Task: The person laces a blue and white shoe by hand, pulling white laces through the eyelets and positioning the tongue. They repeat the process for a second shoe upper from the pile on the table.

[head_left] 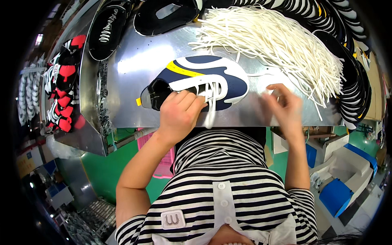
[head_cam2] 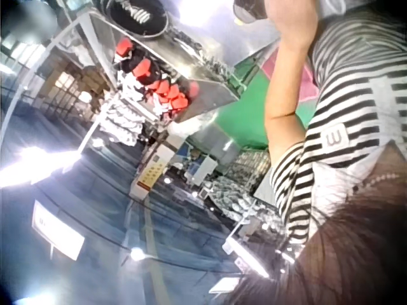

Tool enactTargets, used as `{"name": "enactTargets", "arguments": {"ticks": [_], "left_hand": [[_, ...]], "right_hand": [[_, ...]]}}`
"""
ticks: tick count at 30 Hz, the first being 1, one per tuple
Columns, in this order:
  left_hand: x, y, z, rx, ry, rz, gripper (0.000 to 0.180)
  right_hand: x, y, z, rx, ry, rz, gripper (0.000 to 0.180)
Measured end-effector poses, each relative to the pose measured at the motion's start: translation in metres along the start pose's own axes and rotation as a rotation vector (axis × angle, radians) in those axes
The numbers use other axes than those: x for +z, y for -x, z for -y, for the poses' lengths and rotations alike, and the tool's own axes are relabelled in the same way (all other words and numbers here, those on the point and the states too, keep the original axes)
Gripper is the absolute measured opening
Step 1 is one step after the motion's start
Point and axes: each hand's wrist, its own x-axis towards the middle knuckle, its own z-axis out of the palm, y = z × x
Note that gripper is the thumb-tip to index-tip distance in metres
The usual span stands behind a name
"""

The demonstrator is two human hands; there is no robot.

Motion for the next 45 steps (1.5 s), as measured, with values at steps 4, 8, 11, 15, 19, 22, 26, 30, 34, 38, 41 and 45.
{"name": "enactTargets", "arguments": {"ticks": [4, 8, 11, 15, 19, 22, 26, 30, 34, 38, 41, 45], "left_hand": [[0.004, -0.009, -0.003, 0.137, -0.008, -0.049, 0.015], [0.0, 0.0, 0.0, 0.076, -0.02, -0.019, 0.016], [0.008, 0.006, 0.003, 0.103, -0.006, -0.064, 0.016], [0.008, 0.0, 0.006, 0.064, 0.094, -0.023, 0.018], [0.01, 0.0, 0.003, 0.034, 0.193, -0.016, 0.022], [0.009, -0.008, -0.001, 0.058, 0.183, 0.024, 0.016], [0.004, -0.004, 0.003, 0.026, 0.193, 0.066, 0.022], [0.0, -0.008, 0.001, -0.161, 0.316, 0.104, 0.031], [-0.005, -0.006, 0.001, -0.185, 0.314, 0.118, 0.032], [-0.001, -0.003, 0.001, -0.211, 0.3, 0.114, 0.027], [0.003, -0.004, 0.003, -0.198, 0.318, 0.098, 0.027], [0.002, -0.003, 0.006, -0.205, 0.319, 0.107, 0.028]], "right_hand": [[0.042, -0.01, 0.052, -0.788, 0.002, 0.114, 0.012], [0.072, -0.024, 0.046, -0.675, 0.56, 0.232, 0.013], [0.073, -0.039, 0.047, -0.553, 0.393, 0.378, 0.013], [0.069, -0.051, 0.049, -0.474, 0.082, 0.392, 0.021], [0.034, -0.072, 0.072, -0.502, -0.544, 0.105, 0.015], [-0.07, -0.088, 0.086, -0.68, -0.163, -0.323, 0.016], [-0.011, -0.063, 0.069, -0.381, -0.484, -0.002, 0.018], [0.053, -0.04, 0.03, -0.134, -0.557, 0.264, 0.014], [0.053, -0.043, 0.03, -0.333, -0.433, 0.155, 0.018], [0.052, -0.036, 0.02, -0.617, -0.044, 0.188, 0.028], [0.061, -0.032, 0.025, -0.671, 0.056, 0.244, 0.031], [0.067, -0.041, 0.033, -0.677, 0.162, 0.285, 0.029]]}}
